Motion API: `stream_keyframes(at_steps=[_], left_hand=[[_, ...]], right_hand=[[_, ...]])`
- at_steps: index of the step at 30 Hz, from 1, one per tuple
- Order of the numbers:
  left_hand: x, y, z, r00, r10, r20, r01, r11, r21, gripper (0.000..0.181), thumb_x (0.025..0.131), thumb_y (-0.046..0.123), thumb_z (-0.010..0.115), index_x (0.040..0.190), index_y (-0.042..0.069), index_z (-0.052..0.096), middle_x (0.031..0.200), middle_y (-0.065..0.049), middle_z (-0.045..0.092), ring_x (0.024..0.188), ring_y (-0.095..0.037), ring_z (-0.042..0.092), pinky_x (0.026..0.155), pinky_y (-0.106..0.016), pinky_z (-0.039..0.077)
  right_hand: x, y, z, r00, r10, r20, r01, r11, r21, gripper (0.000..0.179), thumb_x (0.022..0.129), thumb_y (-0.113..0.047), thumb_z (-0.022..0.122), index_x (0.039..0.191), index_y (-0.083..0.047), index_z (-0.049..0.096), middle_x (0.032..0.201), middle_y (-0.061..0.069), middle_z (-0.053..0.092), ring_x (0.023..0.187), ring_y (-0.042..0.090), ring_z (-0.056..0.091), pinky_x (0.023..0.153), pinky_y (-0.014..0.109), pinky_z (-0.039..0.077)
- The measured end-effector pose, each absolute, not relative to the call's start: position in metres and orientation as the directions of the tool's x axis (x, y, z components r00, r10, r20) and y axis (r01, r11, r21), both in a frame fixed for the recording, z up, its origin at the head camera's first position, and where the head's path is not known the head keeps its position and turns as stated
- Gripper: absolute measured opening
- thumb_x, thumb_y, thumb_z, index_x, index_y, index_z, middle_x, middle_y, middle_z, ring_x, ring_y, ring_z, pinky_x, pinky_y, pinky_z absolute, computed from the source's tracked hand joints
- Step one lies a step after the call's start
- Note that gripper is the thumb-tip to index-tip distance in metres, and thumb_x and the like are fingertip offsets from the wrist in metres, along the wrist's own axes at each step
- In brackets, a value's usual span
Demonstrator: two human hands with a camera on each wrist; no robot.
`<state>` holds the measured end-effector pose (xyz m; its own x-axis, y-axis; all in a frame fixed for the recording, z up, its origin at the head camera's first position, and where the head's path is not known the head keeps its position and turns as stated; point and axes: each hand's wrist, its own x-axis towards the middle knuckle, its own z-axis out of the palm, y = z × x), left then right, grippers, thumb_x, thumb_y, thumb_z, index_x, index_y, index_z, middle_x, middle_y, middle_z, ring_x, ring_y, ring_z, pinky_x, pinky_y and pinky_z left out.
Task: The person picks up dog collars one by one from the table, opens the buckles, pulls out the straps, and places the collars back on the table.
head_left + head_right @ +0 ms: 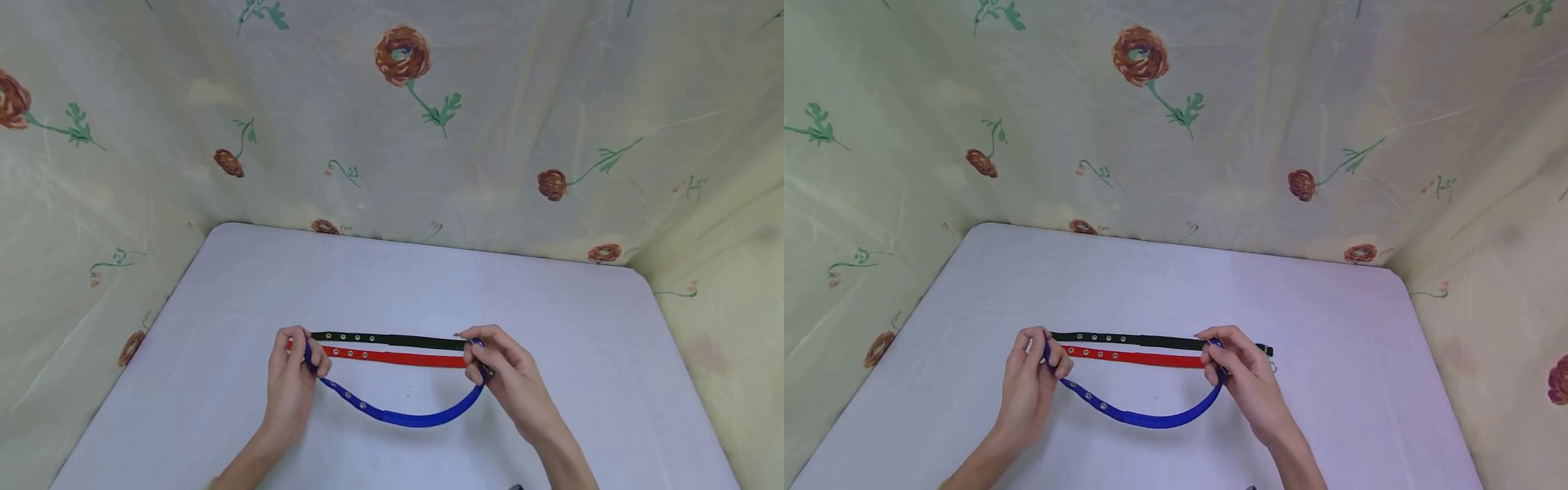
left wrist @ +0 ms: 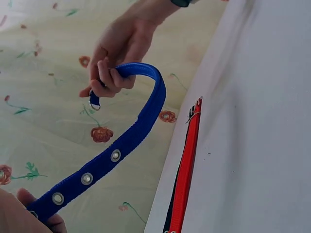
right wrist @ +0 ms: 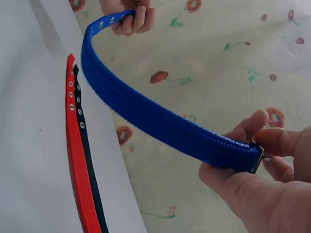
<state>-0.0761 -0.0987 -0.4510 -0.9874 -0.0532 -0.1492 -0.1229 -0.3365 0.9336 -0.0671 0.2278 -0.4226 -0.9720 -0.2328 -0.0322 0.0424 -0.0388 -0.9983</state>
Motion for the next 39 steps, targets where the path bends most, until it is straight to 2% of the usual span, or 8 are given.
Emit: stream_keyframes(at_steps=[6,13,16,20,26,32,36,39], left_hand=[[-0.082,-0.109,-0.450,-0.985,-0.112,-0.130,-0.091,-0.300,0.949,0.030,0.117,0.044,0.038,0.124,0.015,0.040,0.088,0.004,0.062,0.082,-0.014,0.063,0.083,-0.022,0.059],[-0.086,-0.123,-0.449,-0.979,-0.147,-0.141,-0.095,-0.282,0.955,0.031,0.116,0.044,0.040,0.130,0.016,0.042,0.097,0.007,0.075,0.083,-0.012,0.068,0.095,-0.021,0.058],[-0.087,-0.128,-0.447,-0.979,-0.154,-0.133,-0.085,-0.287,0.954,0.031,0.116,0.043,0.041,0.128,0.015,0.042,0.099,0.007,0.077,0.085,-0.010,0.071,0.091,-0.020,0.057],[-0.087,-0.132,-0.447,-0.979,-0.168,-0.113,-0.071,-0.238,0.969,0.029,0.117,0.041,0.040,0.124,0.013,0.041,0.102,0.008,0.080,0.089,-0.011,0.070,0.086,-0.019,0.056],[-0.090,-0.135,-0.445,-0.975,-0.178,-0.132,-0.097,-0.189,0.977,0.028,0.118,0.039,0.039,0.123,0.011,0.040,0.107,0.013,0.081,0.097,-0.013,0.070,0.091,-0.017,0.055],[-0.095,-0.139,-0.442,-0.975,-0.172,-0.143,-0.111,-0.186,0.976,0.025,0.118,0.037,0.040,0.124,0.013,0.041,0.109,0.015,0.081,0.109,-0.010,0.074,0.098,-0.016,0.055],[-0.101,-0.141,-0.443,-0.975,-0.173,-0.141,-0.119,-0.133,0.984,0.028,0.117,0.035,0.043,0.127,0.010,0.041,0.110,0.010,0.082,0.108,-0.009,0.076,0.098,-0.015,0.057],[-0.108,-0.142,-0.446,-0.971,-0.185,-0.150,-0.137,-0.079,0.987,0.031,0.117,0.034,0.046,0.130,0.007,0.039,0.119,-0.003,0.082,0.103,-0.007,0.077,0.093,-0.015,0.058]], right_hand=[[-0.070,0.237,-0.424,-0.990,-0.139,-0.004,0.003,0.005,-1.000,0.033,0.115,-0.020,0.053,0.132,0.005,0.066,0.111,-0.001,0.076,0.083,0.011,0.072,0.084,0.025,0.064],[-0.072,0.249,-0.424,-1.000,0.000,0.008,-0.008,0.082,-0.997,0.033,0.113,-0.022,0.057,0.135,0.000,0.067,0.110,-0.002,0.075,0.086,0.011,0.077,0.083,0.024,0.065],[-0.072,0.254,-0.422,-0.997,0.082,0.007,-0.005,0.023,-1.000,0.032,0.113,-0.022,0.058,0.135,-0.001,0.067,0.107,-0.002,0.074,0.085,0.010,0.078,0.081,0.025,0.066],[-0.073,0.258,-0.420,-0.977,0.213,0.011,-0.027,-0.070,-0.997,0.032,0.111,-0.019,0.061,0.136,0.000,0.067,0.104,-0.003,0.075,0.085,0.011,0.080,0.084,0.026,0.066],[-0.078,0.257,-0.419,-0.926,0.376,0.017,-0.065,-0.116,-0.991,0.032,0.107,-0.017,0.068,0.135,-0.001,0.067,0.100,-0.001,0.080,0.086,0.013,0.083,0.087,0.026,0.065],[-0.083,0.261,-0.421,-0.911,0.410,0.041,-0.089,-0.099,-0.991,0.037,0.107,-0.016,0.065,0.142,-0.004,0.062,0.096,0.001,0.083,0.087,0.013,0.083,0.089,0.024,0.063],[-0.089,0.265,-0.424,-0.894,0.447,0.026,-0.073,-0.088,-0.993,0.042,0.104,-0.015,0.071,0.144,-0.006,0.063,0.097,-0.003,0.084,0.087,0.009,0.082,0.087,0.020,0.063],[-0.094,0.268,-0.428,-0.862,0.505,0.033,-0.023,0.026,-0.999,0.039,0.098,-0.018,0.080,0.135,-0.007,0.070,0.091,-0.009,0.083,0.080,0.004,0.081,0.070,0.006,0.055]])
